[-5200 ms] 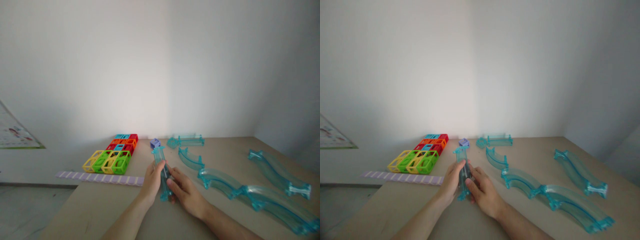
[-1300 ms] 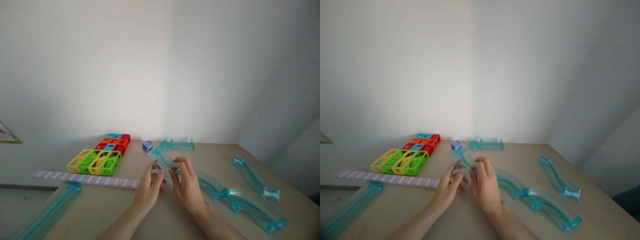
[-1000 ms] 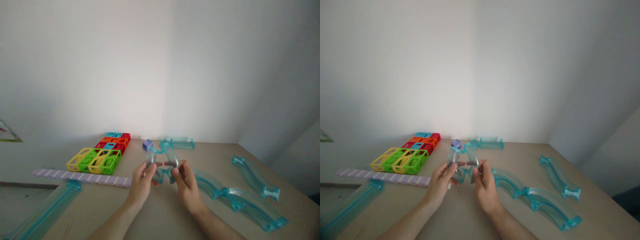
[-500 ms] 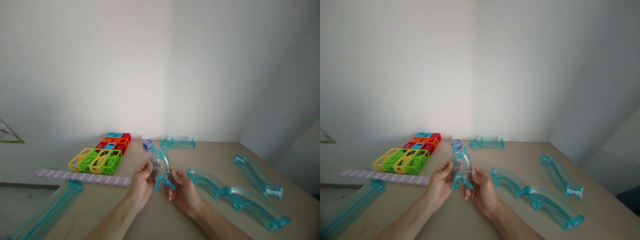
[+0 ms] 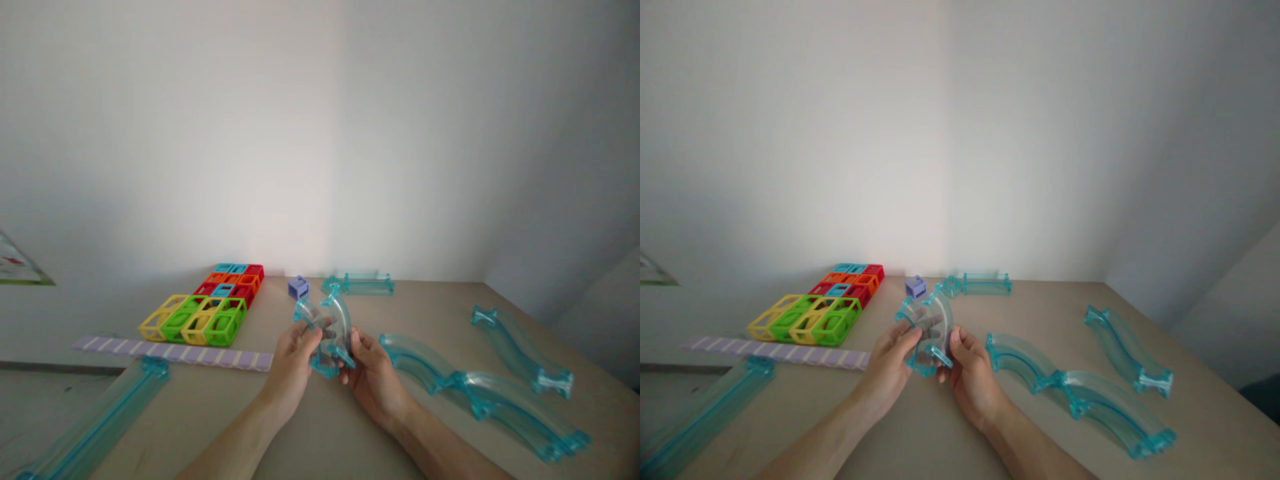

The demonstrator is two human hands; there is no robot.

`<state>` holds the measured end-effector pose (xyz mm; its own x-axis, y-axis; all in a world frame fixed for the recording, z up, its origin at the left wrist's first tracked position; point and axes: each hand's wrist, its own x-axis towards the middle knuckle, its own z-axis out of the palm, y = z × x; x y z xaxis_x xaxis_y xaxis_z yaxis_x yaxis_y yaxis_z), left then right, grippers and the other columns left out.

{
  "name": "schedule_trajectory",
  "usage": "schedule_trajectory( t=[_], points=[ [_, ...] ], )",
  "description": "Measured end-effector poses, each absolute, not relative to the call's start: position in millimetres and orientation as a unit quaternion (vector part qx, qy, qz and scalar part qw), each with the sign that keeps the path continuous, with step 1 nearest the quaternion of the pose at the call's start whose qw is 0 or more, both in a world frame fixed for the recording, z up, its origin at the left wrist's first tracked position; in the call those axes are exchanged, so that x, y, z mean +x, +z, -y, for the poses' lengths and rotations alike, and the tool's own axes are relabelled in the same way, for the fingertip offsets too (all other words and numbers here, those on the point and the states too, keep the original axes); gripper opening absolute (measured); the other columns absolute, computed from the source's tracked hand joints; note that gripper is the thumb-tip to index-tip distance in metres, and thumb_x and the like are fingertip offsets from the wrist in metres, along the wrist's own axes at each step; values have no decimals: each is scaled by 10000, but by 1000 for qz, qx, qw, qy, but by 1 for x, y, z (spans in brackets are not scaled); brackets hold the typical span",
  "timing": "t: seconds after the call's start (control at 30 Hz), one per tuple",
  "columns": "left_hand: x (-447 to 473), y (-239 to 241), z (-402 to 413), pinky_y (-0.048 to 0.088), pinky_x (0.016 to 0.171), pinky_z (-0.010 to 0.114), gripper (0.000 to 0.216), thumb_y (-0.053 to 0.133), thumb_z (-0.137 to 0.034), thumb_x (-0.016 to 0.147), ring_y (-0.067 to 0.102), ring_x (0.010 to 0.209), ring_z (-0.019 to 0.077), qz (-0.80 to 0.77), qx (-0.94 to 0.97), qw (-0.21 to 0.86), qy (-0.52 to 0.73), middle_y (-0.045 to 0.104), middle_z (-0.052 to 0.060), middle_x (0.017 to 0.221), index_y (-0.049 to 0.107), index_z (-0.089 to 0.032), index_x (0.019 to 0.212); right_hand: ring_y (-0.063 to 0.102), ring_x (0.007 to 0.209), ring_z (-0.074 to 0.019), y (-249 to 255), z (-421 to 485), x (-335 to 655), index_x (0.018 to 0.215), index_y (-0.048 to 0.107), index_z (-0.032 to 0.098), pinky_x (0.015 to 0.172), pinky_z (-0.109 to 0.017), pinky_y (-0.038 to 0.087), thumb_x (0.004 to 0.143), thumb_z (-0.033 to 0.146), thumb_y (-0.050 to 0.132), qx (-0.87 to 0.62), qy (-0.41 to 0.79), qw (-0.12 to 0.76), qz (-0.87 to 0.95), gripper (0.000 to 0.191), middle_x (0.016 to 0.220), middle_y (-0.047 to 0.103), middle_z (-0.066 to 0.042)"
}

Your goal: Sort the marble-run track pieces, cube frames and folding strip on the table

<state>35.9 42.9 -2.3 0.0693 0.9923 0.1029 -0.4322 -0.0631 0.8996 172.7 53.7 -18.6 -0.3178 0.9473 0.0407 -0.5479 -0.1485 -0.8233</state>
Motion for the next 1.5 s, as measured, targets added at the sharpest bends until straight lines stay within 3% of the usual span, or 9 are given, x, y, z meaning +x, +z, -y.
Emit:
schedule_trajectory(
  t=[0.2, 0.37, 0.6, 0.87, 1.07, 1.27, 1.5],
  points=[
    [29, -12, -46, 367, 557, 192, 257, 580, -413, 869, 446, 606, 90, -413, 513, 505, 558, 509, -29, 677, 581, -159, 827, 436, 460, -80, -23, -53, 170, 778, 565, 161, 375, -205, 477, 760, 516, 705, -334, 636, 518, 464, 382, 596, 467, 50],
    [29, -10, -46, 330, 544, 196, 312, 511, -435, 901, 382, 589, 93, -431, 553, 434, 566, 404, -51, 634, 489, -176, 729, 458, 441, -91, -28, -54, 171, 810, 583, 159, 396, -240, 508, 795, 540, 650, -389, 568, 504, 521, 387, 547, 467, 60],
    [28, -4, -41, 419, 678, 230, 195, 588, -356, 848, 544, 754, 152, -482, 610, 377, 504, 607, 17, 803, 613, -167, 891, 493, 403, -87, -25, -53, 170, 908, 619, 142, 383, -211, 470, 829, 521, 612, -385, 563, 477, 554, 388, 534, 513, 56],
    [25, 1, -45, 443, 646, 251, 208, 592, -375, 823, 579, 682, 163, -520, 585, 372, 500, 662, 24, 754, 621, -169, 830, 514, 450, -87, -23, -51, 168, 997, 582, 149, 387, -197, 483, 792, 471, 685, -327, 650, 452, 516, 396, 592, 544, 47],
    [24, -1, -45, 404, 606, 232, 181, 604, -354, 806, 548, 655, 145, -538, 617, 298, 490, 624, -5, 700, 622, -174, 802, 509, 424, -91, -26, -52, 166, 944, 593, 144, 392, -214, 479, 809, 488, 660, -334, 615, 448, 556, 375, 565, 544, 43],
    [21, -1, -44, 390, 571, 240, 288, 657, -460, 751, 564, 614, 156, -606, 598, 235, 469, 630, -7, 629, 635, -176, 711, 491, 431, -92, -25, -48, 167, 986, 638, 127, 429, -223, 453, 833, 508, 612, -370, 565, 429, 600, 412, 539, 526, 39],
    [4, 1, -57, 451, 617, 265, 274, 672, -443, 733, 649, 663, 192, -620, 545, 206, 525, 701, 24, 720, 628, -184, 810, 450, 426, -81, -29, -49, 166, 1058, 632, 118, 434, -211, 358, 861, 477, 553, -402, 533, 396, 631, 417, 545, 495, 50]
  ],
)
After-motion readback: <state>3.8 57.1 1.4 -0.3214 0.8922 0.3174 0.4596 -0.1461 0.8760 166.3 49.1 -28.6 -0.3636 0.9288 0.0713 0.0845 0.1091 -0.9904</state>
